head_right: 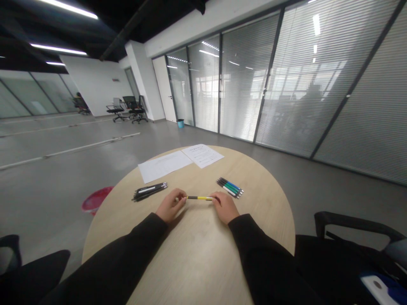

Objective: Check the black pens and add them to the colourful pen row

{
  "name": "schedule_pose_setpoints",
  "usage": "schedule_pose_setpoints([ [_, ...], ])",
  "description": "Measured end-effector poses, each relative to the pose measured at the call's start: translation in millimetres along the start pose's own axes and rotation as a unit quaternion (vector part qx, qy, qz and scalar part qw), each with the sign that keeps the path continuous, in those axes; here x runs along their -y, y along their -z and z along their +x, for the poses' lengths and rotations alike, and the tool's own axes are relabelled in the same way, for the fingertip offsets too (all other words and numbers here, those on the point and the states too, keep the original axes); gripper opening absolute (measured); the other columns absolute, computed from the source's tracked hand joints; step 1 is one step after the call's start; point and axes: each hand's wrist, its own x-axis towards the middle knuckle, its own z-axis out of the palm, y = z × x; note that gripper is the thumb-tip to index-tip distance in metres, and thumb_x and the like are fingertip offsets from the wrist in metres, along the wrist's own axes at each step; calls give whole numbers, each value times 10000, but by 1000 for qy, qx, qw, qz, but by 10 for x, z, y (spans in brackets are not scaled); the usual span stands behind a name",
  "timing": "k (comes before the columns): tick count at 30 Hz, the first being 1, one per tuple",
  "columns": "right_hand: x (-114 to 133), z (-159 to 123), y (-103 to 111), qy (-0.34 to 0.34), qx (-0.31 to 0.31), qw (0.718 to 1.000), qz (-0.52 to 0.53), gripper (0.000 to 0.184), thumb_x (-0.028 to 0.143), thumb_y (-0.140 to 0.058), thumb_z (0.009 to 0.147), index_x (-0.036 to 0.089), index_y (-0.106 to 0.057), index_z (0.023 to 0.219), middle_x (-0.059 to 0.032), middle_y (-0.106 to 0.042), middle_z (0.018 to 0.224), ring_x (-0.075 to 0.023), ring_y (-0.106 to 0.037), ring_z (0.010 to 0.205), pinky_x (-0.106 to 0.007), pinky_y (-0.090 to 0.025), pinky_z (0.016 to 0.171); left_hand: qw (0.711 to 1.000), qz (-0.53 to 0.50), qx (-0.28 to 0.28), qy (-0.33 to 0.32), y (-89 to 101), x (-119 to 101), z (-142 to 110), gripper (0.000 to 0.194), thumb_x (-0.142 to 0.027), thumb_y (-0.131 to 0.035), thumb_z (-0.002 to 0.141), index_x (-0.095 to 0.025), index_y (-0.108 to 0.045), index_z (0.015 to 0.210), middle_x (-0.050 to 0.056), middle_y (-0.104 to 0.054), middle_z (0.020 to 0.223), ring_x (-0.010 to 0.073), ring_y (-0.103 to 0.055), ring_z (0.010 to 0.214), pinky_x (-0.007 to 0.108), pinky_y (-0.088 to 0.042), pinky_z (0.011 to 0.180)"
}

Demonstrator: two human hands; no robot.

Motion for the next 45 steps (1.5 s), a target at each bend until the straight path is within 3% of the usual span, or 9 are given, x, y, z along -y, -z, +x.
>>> schedule_pose_setpoints([
  [12,-3,-5,-14,-12,3,1000,-1,197,136,-559,808,182,-710,925,-50,-705,892,-163,-589,718,-274,-443,665,1000,-4,4,-6,8,25,2,92,-257,-508,860,-187,-560,830,27,-578,812,161,-532,741,291,-429,679],
  [28,67,-17,8,2,28,1000,-14,162,156,-568,841,187,-708,917,-42,-703,869,-177,-604,776,-292,-447,743,1000,-11,18,-14,-3,33,-2,111,-263,-501,866,-190,-578,833,38,-563,827,168,-531,759,284,-437,665],
  [37,60,-17,15,-10,22,1000,-10,157,163,-560,846,188,-694,923,-39,-699,869,-179,-605,769,-284,-441,714,1000,-12,8,5,-14,18,-11,119,-253,-537,831,-194,-568,929,40,-589,873,165,-541,760,302,-460,688],
  [45,-12,-11,7,-29,-10,999,-23,179,152,-537,844,199,-688,927,-44,-702,867,-192,-612,790,-294,-447,716,998,57,-26,15,64,204,39,128,-162,-484,808,-191,-598,860,40,-592,847,180,-548,761,330,-454,742],
])
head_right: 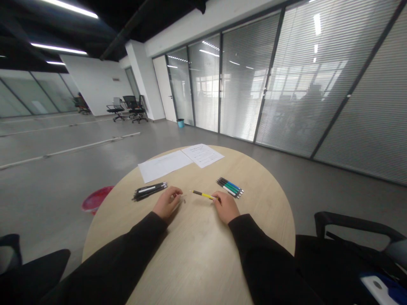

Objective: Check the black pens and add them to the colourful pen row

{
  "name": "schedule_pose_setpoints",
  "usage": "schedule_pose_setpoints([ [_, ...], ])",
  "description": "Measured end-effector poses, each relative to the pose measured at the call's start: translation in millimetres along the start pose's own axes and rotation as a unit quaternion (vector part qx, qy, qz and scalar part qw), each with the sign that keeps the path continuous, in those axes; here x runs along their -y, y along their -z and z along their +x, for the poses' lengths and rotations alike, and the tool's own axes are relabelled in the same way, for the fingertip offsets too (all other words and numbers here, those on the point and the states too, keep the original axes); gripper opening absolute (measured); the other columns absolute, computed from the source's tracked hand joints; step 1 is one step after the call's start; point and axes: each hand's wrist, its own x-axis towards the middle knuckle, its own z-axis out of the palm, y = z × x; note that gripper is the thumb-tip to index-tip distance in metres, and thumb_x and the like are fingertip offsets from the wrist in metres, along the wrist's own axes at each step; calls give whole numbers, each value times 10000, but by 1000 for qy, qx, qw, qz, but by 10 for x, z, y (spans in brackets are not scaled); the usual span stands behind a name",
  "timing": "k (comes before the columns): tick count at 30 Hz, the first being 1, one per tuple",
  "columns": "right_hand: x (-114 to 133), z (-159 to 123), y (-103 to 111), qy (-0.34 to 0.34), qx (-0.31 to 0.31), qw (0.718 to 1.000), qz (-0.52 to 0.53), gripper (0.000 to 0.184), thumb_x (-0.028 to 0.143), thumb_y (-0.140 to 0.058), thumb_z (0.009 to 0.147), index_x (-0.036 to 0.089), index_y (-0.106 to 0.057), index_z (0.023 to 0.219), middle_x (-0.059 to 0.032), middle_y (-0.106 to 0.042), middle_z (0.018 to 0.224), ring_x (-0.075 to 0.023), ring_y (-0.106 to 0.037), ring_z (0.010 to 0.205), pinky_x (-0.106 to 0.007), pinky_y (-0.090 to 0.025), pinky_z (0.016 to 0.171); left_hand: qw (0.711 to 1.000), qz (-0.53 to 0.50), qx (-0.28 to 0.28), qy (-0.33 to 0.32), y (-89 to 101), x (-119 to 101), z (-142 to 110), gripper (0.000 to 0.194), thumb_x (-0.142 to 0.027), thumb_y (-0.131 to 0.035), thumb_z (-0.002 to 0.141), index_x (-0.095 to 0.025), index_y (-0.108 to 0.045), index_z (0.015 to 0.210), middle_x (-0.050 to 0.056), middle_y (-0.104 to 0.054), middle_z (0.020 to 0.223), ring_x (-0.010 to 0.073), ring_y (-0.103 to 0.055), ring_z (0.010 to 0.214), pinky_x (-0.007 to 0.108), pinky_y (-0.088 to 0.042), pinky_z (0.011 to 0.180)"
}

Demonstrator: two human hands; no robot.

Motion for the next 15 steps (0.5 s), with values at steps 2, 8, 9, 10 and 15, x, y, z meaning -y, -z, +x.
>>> schedule_pose_setpoints([
  [2,-7,0,-3,-1,-1,1000,-1,177,154,-536,845,197,-687,927,-45,-702,872,-194,-615,801,-298,-449,730,1000,19,-10,17,8,60,13,154,-134,-477,791,-190,-603,860,41,-597,849,183,-552,758,329,-454,735],
  [8,-6,-13,-4,-9,3,1000,-8,171,161,-530,852,196,-680,926,-44,-702,870,-194,-617,804,-298,-445,730,996,73,24,35,-10,145,-4,169,-215,-518,827,-201,-674,892,59,-601,873,205,-588,791,336,-462,739],
  [9,-6,-15,-5,-10,4,1000,-11,171,159,-530,852,194,-680,928,-45,-702,873,-194,-616,806,-298,-445,734,995,88,27,30,-14,149,-10,178,-226,-526,831,-207,-685,908,61,-604,880,210,-593,807,339,-460,749],
  [10,-6,-16,-5,-12,5,1000,-13,172,157,-530,851,192,-680,929,-47,-702,878,-195,-616,811,-299,-444,739,994,104,28,25,-15,152,-15,186,-234,-535,832,-211,-693,926,64,-607,886,215,-596,822,341,-457,758],
  [15,-8,-3,-7,-21,8,1000,-19,171,153,-538,847,193,-686,922,-47,-704,880,-193,-615,819,-291,-436,740,983,176,48,3,-3,138,-7,188,-257,-543,857,-214,-707,936,74,-626,907,223,-595,859,332,-437,768],
])
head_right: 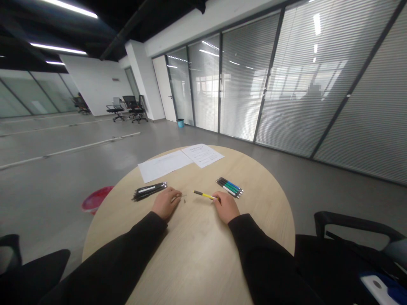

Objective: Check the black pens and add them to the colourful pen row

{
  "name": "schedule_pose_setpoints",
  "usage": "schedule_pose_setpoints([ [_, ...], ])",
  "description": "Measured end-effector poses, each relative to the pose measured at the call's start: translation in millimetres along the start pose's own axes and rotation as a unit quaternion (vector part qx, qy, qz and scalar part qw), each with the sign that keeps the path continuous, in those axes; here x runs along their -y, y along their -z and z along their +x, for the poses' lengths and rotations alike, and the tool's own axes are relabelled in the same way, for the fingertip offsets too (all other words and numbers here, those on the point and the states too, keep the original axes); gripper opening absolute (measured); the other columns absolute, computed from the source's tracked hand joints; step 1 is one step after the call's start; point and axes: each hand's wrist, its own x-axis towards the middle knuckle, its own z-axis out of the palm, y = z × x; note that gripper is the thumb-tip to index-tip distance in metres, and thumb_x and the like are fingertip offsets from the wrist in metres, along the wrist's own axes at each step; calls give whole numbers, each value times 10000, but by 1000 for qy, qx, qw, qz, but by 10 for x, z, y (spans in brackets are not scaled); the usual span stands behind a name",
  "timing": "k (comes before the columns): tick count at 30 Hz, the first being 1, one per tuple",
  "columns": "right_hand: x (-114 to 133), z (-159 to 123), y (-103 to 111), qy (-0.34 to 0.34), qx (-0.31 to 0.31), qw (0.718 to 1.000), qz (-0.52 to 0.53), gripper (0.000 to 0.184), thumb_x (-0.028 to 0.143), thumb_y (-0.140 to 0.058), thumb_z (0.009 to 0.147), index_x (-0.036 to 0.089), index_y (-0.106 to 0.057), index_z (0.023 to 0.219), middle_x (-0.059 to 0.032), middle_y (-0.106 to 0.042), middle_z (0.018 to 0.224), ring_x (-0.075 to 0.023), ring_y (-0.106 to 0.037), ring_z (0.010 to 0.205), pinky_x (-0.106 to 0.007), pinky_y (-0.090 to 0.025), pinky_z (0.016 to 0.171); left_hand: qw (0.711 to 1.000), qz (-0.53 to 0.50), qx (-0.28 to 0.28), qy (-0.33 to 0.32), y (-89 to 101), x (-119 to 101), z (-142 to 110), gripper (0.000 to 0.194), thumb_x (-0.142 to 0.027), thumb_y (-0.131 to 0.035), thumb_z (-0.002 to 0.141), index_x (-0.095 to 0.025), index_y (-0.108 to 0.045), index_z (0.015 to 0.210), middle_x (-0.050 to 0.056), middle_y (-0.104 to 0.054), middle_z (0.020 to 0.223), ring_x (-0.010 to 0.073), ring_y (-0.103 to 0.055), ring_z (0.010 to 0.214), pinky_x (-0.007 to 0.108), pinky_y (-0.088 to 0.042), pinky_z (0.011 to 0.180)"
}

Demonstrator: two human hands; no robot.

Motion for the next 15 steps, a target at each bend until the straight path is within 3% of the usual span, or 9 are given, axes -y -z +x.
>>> schedule_pose_setpoints([
  [10,6,-4,-7,-11,6,1000,-10,165,150,-559,832,193,-698,911,-36,-705,844,-184,-612,787,-275,-414,715,995,72,59,-21,78,-127,79,195,-225,-489,898,-193,-658,806,74,-635,886,212,-585,838,321,-411,753],
  [15,12,-1,-4,-11,7,1000,-7,169,149,-555,833,194,-697,913,-33,-703,845,-183,-612,785,-274,-416,711,995,74,50,-34,36,-141,84,208,-218,-441,920,-194,-615,810,80,-607,876,217,-574,845,318,-412,731],
])
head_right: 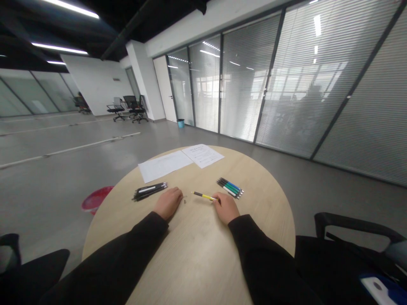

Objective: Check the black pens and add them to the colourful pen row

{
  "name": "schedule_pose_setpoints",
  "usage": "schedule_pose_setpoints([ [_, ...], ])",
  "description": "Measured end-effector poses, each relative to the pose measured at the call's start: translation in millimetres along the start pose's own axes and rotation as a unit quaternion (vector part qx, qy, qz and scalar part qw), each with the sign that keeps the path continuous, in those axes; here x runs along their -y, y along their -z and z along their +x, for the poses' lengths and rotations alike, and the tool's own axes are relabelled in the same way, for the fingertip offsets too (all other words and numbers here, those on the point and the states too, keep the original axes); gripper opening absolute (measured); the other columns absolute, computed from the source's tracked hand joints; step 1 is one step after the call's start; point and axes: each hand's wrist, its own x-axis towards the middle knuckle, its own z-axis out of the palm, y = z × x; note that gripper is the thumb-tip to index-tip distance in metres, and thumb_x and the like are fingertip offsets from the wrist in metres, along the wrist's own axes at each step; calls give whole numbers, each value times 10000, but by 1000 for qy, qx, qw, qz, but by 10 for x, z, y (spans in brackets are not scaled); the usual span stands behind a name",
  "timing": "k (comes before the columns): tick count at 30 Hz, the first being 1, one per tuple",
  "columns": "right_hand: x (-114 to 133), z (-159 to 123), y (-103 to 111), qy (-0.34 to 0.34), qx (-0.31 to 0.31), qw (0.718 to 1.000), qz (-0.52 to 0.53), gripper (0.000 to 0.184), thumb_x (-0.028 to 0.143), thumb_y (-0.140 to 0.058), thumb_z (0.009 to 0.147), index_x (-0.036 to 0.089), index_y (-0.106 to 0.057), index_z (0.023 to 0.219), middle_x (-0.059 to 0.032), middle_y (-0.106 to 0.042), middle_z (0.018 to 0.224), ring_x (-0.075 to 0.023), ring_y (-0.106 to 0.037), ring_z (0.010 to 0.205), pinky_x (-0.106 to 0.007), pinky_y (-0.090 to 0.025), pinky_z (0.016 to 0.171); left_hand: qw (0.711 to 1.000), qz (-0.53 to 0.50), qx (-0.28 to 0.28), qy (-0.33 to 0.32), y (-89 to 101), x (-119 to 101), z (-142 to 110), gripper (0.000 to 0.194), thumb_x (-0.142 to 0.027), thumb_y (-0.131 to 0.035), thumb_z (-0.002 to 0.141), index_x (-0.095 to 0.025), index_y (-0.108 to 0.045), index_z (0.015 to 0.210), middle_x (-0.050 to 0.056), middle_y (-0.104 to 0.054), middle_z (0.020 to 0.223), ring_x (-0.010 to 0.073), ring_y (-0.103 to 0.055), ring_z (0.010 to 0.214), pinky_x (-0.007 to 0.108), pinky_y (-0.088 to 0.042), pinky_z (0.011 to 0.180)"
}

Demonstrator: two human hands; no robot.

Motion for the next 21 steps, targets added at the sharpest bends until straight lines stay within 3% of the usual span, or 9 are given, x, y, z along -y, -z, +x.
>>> schedule_pose_setpoints([
  [11,29,-4,11,23,-5,1000,1,163,153,-547,842,193,-688,915,-33,-696,851,-186,-607,784,-283,-424,714,974,-207,-87,40,-66,69,-47,100,-224,-469,874,-188,-551,830,43,-587,822,190,-550,758,317,-443,696],
  [21,34,-2,14,52,-10,999,-3,175,146,-537,854,189,-676,951,-55,-695,929,-198,-608,852,-305,-441,771,970,-223,-92,10,-17,-4,-53,94,-220,-480,866,-184,-546,810,46,-571,818,189,-530,759,319,-432,683],
])
